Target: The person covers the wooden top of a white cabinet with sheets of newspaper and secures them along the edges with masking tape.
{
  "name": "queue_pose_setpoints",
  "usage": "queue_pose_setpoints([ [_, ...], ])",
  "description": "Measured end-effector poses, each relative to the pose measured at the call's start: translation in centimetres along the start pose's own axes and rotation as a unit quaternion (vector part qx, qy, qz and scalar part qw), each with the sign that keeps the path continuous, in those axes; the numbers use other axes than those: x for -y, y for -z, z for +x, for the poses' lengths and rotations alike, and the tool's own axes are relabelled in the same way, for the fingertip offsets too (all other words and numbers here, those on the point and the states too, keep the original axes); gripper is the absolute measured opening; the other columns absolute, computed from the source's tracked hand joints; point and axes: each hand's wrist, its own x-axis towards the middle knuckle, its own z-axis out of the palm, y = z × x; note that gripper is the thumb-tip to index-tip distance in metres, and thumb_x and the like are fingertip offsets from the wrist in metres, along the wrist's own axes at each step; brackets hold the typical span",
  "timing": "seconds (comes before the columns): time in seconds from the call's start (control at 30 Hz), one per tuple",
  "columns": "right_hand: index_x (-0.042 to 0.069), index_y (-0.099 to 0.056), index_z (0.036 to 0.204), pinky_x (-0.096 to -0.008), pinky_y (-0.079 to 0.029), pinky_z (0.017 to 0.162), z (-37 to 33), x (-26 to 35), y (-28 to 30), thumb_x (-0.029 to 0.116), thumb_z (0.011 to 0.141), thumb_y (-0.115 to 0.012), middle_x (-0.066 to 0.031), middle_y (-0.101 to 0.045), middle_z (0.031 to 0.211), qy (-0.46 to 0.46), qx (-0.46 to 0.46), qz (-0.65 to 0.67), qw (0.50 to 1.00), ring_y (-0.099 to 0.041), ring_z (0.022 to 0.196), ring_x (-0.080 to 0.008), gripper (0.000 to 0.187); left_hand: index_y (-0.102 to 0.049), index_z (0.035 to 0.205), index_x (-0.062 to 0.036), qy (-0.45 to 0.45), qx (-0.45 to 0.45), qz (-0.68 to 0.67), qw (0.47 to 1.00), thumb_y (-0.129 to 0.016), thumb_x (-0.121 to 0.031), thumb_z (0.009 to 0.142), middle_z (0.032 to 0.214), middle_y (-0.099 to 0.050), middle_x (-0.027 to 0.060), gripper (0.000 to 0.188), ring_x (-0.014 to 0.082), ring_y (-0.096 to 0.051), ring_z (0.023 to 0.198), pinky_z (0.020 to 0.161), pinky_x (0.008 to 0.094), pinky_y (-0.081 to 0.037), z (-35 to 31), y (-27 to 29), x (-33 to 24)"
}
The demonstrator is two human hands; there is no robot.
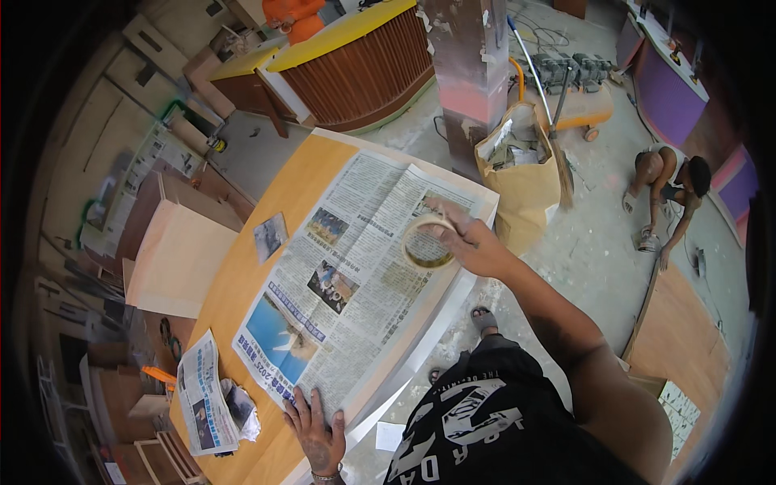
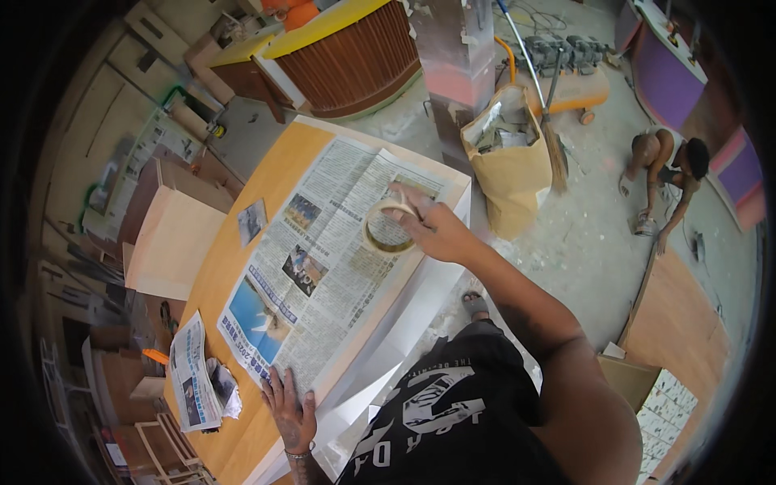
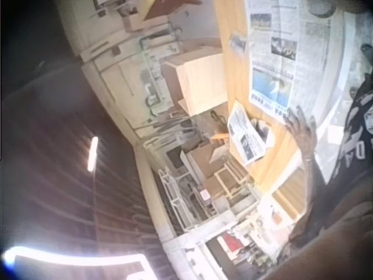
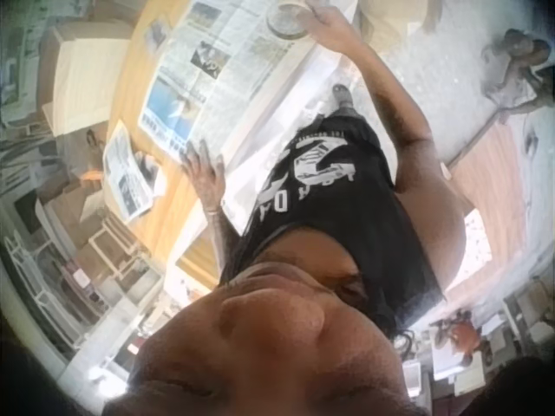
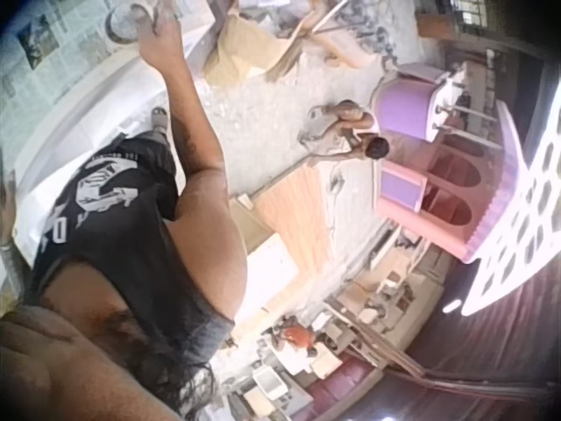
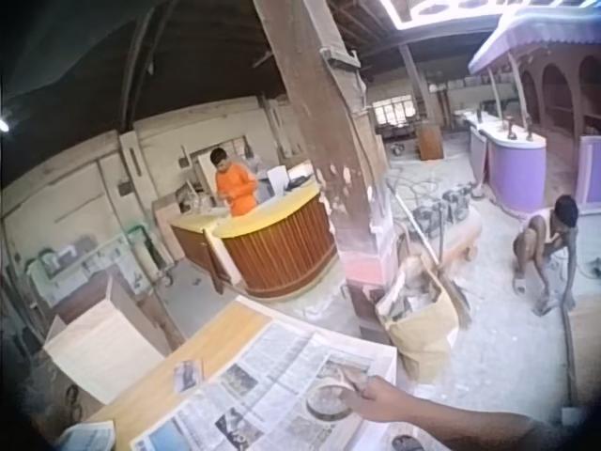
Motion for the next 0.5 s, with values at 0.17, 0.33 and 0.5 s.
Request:
queue_pose_setpoints([
  [0.17, 0.008, -0.003, 0.161, -0.0319, -0.055, 0.088, -3.0, 2.9, -1.3, 0.005, 0.101, -0.048, -0.0136, -0.068, 0.113, 0.022, -0.071, 0.165, 0.984, -0.069, 0.095, -0.0193, 0.075, -0.037, 0.152, 0.0005, 0.006, -0.060, -0.095, 0.994, -0.067, -0.041, 0.091, 0.159, -0.029, 0.0281, 0.079, 0.0502, -0.021, 0.148, 0.119, 0.0610, -0.012, -1.5, 0.0, 0.7],
  [0.33, 0.015, 0.022, 0.158, -0.0293, -0.056, 0.075, -7.2, 6.0, -2.8, -0.007, 0.091, -0.039, -0.0134, -0.067, 0.107, 0.037, -0.013, 0.180, 0.983, -0.066, 0.074, -0.0157, 0.093, -0.029, 0.154, 0.0023, 0.005, -0.226, -0.178, 0.958, -0.070, -0.036, 0.091, 0.160, -0.025, 0.0305, 0.085, 0.0473, -0.030, 0.146, 0.116, 0.0523, -0.030, -2.3, 3.0, 0.9],
  [0.5, 0.023, 0.014, 0.161, -0.0282, -0.053, 0.066, -13.6, 8.4, -3.4, -0.009, 0.086, -0.045, -0.0161, -0.066, 0.100, -0.130, 0.229, 0.356, 0.897, -0.062, 0.067, -0.0159, 0.101, -0.061, 0.127, 0.0029, -0.076, -0.210, -0.345, 0.912, -0.064, -0.020, 0.095, 0.124, -0.064, 0.0227, 0.040, 0.0340, -0.061, 0.114, 0.104, 0.0441, -0.045, -2.6, 5.0, -5.8],
])
